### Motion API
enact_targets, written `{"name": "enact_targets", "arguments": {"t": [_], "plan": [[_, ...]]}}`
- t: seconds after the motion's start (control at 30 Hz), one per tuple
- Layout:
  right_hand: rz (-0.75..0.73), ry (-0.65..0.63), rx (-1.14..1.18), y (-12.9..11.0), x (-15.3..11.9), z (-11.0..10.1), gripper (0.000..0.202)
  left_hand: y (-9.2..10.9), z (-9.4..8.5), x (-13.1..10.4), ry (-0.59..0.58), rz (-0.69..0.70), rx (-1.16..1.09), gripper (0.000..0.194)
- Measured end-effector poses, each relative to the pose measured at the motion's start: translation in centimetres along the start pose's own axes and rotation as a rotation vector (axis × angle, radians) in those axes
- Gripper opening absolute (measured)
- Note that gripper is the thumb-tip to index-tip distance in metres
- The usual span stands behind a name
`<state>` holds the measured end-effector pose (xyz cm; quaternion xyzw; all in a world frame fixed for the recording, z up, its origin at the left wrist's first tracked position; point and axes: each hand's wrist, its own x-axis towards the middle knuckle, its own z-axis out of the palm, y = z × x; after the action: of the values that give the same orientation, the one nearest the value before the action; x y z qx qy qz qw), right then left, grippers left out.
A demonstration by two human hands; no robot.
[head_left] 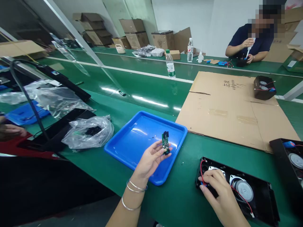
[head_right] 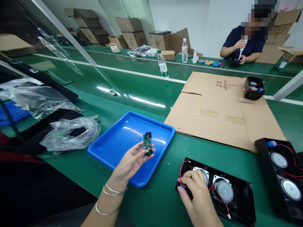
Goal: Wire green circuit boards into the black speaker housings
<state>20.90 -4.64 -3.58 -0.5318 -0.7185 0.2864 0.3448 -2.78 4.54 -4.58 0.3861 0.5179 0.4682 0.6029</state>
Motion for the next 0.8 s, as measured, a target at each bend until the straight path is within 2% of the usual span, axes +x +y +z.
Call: {"name": "enact_targets", "arguments": {"t": [0.1, 0.2, 0.27, 0.37, 0.47, 0.67, 0.8], "plan": [[0.145, 0.06, 0.263, -0.8, 0.4, -0.3, 0.017, -0.3, 1.8, -1.7, -0.198, -0.168, -0.337, 0.039], [0.303, 0.208, 0.612, -1.3, 1.0, -0.5, 0.02, -0.4, 3.1, -2.6, -0.333, -0.239, -0.408, 0.039], [0.341, 0.311, 0.808, -1.5, 1.5, -0.7, 0.023, -0.6, 3.7, -2.8, -0.376, -0.259, -0.419, 0.043], [0.355, 0.422, 0.987, -1.6, 2.3, -1.2, 0.029, -0.8, 4.2, -2.9, -0.383, -0.26, -0.419, 0.047], [0.388, 0.44, 1.054, -1.3, 2.6, -1.5, 0.028, -1.2, 4.4, -2.9, -0.359, -0.205, -0.38, 0.047], [0.455, 0.423, 0.983, -0.4, 2.1, -1.1, 0.024, -1.5, 4.4, -3.2, -0.264, -0.092, -0.215, 0.043], [0.5, 0.408, 0.898, -0.2, 1.9, -0.8, 0.027, -1.3, 4.8, -3.8, -0.207, 0.023, -0.133, 0.033]]}}
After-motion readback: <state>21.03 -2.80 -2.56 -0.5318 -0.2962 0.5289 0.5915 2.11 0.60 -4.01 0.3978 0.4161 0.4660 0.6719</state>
